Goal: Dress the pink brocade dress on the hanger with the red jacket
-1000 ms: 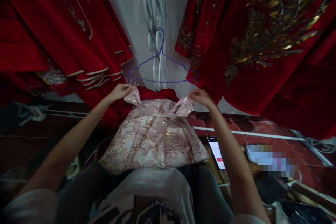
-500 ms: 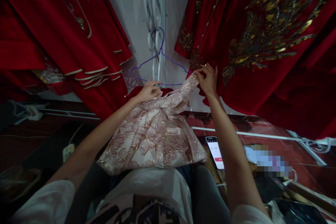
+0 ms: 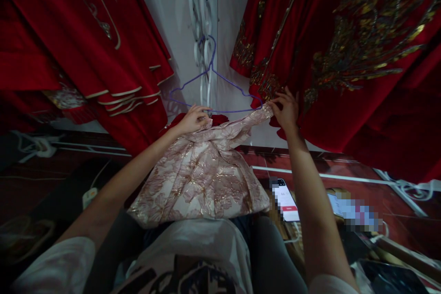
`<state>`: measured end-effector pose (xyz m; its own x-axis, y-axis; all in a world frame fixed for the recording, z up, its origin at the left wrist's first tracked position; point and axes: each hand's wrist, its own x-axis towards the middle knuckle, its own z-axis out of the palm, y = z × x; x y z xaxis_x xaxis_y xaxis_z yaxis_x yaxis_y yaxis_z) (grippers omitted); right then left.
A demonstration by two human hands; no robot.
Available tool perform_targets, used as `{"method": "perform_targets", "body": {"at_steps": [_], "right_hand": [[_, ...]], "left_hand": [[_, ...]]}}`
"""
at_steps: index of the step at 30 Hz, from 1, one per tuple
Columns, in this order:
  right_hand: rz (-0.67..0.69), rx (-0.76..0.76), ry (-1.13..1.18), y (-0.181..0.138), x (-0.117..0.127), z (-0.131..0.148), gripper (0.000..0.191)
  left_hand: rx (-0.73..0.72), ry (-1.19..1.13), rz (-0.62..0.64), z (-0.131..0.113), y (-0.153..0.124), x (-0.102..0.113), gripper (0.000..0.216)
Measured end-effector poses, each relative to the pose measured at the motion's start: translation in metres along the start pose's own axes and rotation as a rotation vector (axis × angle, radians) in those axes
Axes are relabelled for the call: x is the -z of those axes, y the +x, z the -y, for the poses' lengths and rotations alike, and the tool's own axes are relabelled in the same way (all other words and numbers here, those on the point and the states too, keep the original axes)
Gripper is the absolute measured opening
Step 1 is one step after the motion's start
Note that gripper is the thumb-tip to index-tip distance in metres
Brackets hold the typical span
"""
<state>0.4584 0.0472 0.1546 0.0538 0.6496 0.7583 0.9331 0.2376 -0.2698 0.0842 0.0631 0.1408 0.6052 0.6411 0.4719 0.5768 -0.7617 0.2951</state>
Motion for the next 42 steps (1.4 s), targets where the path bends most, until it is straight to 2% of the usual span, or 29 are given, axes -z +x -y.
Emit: {"method": "perform_targets", "body": {"at_steps": [6,10,16,19,22,24,26,29,31,32,34,36,39,42], "right_hand": [[0.011,0.022,0.004,-0.001,0.001,-0.006,0.02],[-0.082,0.01,0.065,0.0,0.003,0.002,0.019],[-0.172,0.002,0.111,0.014,-0.002,0.053,0.031],[-0.129,-0.002,0.172,0.024,-0.012,0.082,0.035],[-0.094,-0.033,0.217,0.029,-0.02,0.099,0.039],[-0.084,-0.047,0.228,0.029,-0.022,0.102,0.042],[-0.068,-0.052,0.244,0.027,-0.021,0.1,0.044],[-0.044,-0.055,0.278,0.026,-0.017,0.096,0.045],[-0.034,-0.054,0.301,0.026,-0.015,0.096,0.045],[-0.032,-0.052,0.311,0.026,-0.015,0.096,0.045],[-0.029,-0.051,0.328,0.027,-0.015,0.096,0.046],[-0.029,-0.053,0.344,0.027,-0.016,0.096,0.046],[-0.042,-0.054,0.366,0.028,-0.017,0.095,0.046],[-0.057,-0.046,0.384,0.029,-0.017,0.094,0.045]], "left_hand": [[-0.005,0.008,-0.011,0.001,-0.001,-0.001,0.022],[0.005,0.02,-0.007,0.001,-0.002,-0.003,0.02],[-0.011,-0.1,-0.023,-0.016,0.001,-0.005,0.022],[-0.042,-0.186,-0.031,-0.026,0.004,-0.005,0.02],[-0.053,-0.28,-0.066,-0.029,0.006,-0.003,0.019],[-0.006,-0.365,-0.184,-0.024,0.004,0.0,0.023],[0.11,-0.408,-0.419,-0.01,-0.002,0.005,0.027],[0.374,-0.336,-0.821,0.025,-0.019,0.011,0.028],[0.559,-0.27,-0.997,0.053,-0.035,0.014,0.029],[0.645,-0.262,-1.019,0.067,-0.043,0.014,0.029],[0.809,-0.328,-0.986,0.089,-0.057,0.014,0.028],[0.877,-0.416,-0.965,0.103,-0.065,0.012,0.026],[0.813,-0.472,-0.978,0.109,-0.062,0.011,0.025],[0.694,-0.509,-0.966,0.103,-0.044,0.019,0.024]]}}
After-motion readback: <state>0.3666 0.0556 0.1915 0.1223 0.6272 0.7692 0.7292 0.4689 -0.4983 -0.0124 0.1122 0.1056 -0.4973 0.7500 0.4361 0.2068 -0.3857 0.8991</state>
